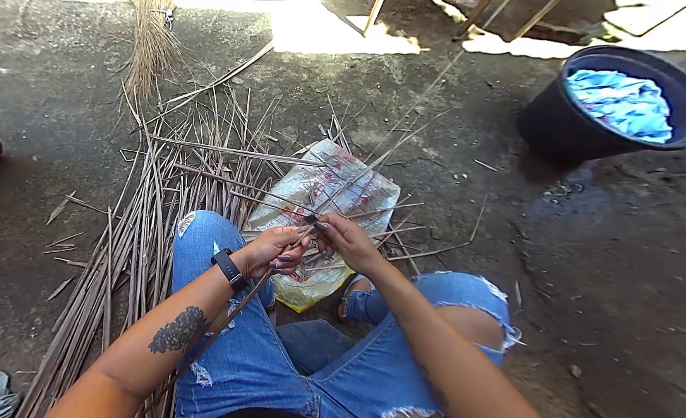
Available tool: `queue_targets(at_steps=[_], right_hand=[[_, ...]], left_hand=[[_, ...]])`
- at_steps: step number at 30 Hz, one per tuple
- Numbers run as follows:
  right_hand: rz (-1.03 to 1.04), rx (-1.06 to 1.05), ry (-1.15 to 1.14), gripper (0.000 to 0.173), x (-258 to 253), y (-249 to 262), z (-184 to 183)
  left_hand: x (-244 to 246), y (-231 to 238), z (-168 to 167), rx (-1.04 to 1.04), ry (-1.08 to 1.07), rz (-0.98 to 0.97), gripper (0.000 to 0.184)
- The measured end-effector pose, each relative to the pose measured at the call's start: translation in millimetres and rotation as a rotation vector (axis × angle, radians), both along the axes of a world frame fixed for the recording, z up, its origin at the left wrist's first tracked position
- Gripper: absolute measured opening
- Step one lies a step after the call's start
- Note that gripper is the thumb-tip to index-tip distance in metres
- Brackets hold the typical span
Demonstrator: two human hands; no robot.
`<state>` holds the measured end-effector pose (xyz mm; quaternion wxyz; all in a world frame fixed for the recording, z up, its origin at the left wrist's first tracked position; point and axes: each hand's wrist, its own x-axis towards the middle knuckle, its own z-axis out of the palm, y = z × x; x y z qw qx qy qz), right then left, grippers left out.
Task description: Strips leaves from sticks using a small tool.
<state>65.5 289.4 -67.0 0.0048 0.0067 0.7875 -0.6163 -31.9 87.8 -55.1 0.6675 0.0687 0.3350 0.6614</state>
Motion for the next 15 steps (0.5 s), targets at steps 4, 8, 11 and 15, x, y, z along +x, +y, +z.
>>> queue_targets(at_steps=[4, 8, 11, 15], right_hand=[[-0.226, 0.043, 0.001, 0.029, -2, 18, -1], [-0.258, -0.139, -0.12, 0.038, 2, 17, 5], [-0.195, -0.355, -0.235, 0.044, 6, 3, 11], [-0.199, -0.415, -0.297, 0.029, 4, -7, 7]], left_hand=[[2, 5, 0, -0.114, 0.157, 0.038, 0.04], [4, 7, -1, -0.145, 0.278, 0.132, 0.03], [6, 8, -6, -0.183, 0.401, 0.161, 0.03], [11, 9, -6, -0.177, 0.551, 0.016, 0.03]])
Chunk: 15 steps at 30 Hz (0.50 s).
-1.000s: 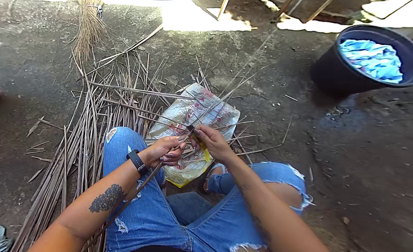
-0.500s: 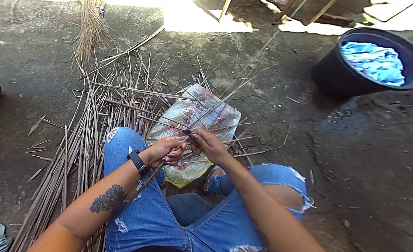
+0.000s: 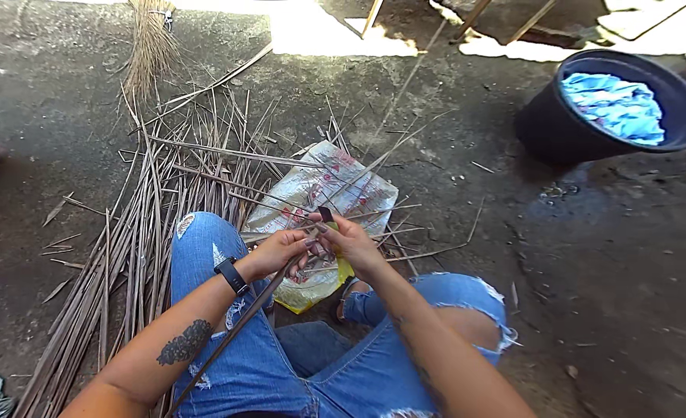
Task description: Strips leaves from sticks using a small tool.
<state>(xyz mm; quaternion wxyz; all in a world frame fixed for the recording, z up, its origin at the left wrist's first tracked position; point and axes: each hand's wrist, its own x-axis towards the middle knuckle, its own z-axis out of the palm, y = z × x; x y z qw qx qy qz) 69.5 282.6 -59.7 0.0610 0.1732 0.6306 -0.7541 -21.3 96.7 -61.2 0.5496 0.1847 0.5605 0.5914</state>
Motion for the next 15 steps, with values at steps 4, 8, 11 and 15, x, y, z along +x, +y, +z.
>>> queue_targets(at_steps=[4, 8, 11, 15], right_hand=[[-0.111, 0.078, 0.016, 0.006, -4, 2, -10], [-0.006, 0.134, 0.001, 0.035, -2, 7, -5], [0.109, 0.159, 0.022, 0.044, 4, -2, -1], [0.13, 0.078, 0.001, 0.046, 4, -9, 5]], left_hand=[[2, -1, 2, -0.031, -0.003, -0.048, 0.033], [0, 0, 0, -0.065, -0.009, 0.046, 0.032], [-3, 0, -3, -0.054, 0.009, 0.175, 0.03], [-3, 0, -3, -0.02, 0.005, 0.228, 0.029]])
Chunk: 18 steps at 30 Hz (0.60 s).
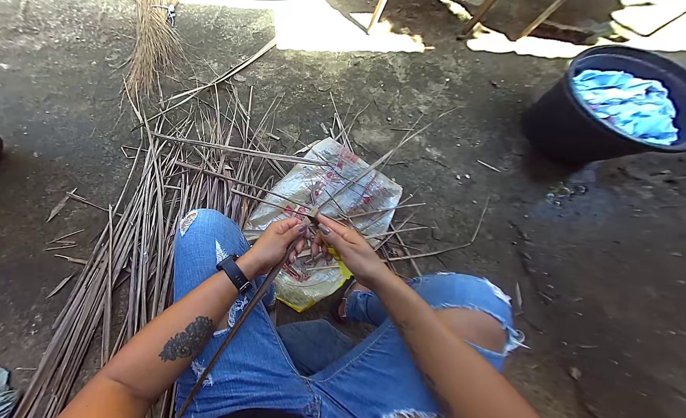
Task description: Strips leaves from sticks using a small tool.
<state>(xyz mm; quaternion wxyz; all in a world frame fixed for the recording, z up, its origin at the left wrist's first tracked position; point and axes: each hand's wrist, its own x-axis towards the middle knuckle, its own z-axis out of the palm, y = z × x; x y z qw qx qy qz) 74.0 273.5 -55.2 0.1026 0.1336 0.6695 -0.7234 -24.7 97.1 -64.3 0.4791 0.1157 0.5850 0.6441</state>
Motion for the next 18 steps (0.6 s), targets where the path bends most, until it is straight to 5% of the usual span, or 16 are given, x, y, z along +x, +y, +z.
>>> queue_targets(at_steps=[6, 18], right_hand=[[-0.067, -0.247, -0.002, 0.043, -3, 4, -11], [-0.08, -0.24, -0.03, 0.036, -2, 0, -11]], left_hand=[[0, 0, -1, 0.052, 0.008, -0.064, 0.03], [5, 0, -3, 0.026, 0.01, -0.027, 0.033]])
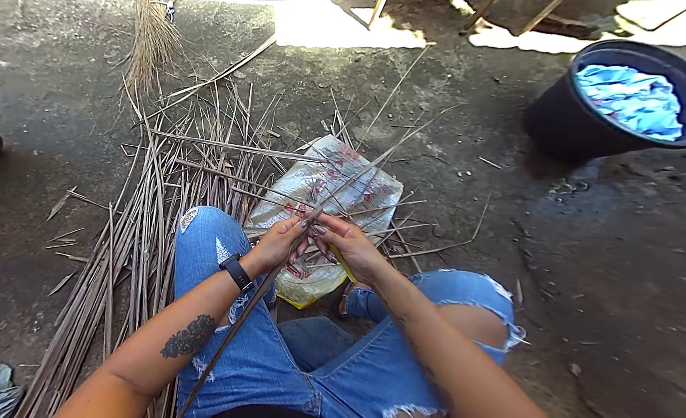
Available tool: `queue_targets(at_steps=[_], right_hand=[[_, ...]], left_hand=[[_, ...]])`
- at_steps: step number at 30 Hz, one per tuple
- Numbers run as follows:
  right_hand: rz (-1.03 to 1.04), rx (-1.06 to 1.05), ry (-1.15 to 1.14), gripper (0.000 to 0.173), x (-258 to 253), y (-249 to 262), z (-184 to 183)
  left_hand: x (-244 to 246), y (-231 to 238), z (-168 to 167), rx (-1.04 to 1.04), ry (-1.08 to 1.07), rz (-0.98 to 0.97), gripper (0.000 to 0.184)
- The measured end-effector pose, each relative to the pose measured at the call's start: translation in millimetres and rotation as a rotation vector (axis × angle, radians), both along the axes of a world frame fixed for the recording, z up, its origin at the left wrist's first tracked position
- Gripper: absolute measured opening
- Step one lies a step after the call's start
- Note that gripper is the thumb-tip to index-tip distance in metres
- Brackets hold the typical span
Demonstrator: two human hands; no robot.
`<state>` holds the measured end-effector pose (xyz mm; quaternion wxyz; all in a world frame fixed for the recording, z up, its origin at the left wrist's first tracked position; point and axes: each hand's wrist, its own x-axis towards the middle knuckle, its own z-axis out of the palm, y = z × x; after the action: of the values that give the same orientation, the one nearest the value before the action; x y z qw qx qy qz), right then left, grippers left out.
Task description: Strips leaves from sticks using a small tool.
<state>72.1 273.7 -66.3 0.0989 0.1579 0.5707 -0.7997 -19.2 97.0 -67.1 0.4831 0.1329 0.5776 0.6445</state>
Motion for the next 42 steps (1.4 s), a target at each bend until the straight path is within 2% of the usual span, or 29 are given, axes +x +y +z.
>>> queue_targets(at_steps=[7, 16, 20, 25, 28, 32, 38, 42], right_hand=[[0.019, -0.016, -0.016, 0.039, 0, -2, 0], [0.101, 0.011, 0.049, 0.04, -3, 7, 0], [0.129, 0.117, 0.101, 0.041, -2, 10, -3], [0.191, 0.279, 0.212, 0.021, 0, 22, 3], [0.048, 0.29, 0.275, 0.028, 2, 32, 7], [-0.222, 0.337, 0.175, 0.029, -2, 36, 3], [-0.275, 0.414, 0.233, 0.026, -6, 29, -3], [-0.155, 0.395, 0.206, 0.026, -7, 28, -1]], left_hand=[[-2, 1, 1, -0.016, -0.027, 0.02, 0.027], [-12, -6, 6, 0.143, -0.331, -0.064, 0.027], [-13, -6, 7, 0.149, -0.395, -0.08, 0.028], [-12, -4, 8, 0.147, -0.356, -0.012, 0.032], [-12, -5, 8, 0.151, -0.343, -0.033, 0.032], [-10, -4, 6, 0.159, -0.324, -0.104, 0.031], [-8, -5, 8, 0.149, -0.324, -0.151, 0.031], [-9, -5, 7, 0.151, -0.334, -0.156, 0.032]])
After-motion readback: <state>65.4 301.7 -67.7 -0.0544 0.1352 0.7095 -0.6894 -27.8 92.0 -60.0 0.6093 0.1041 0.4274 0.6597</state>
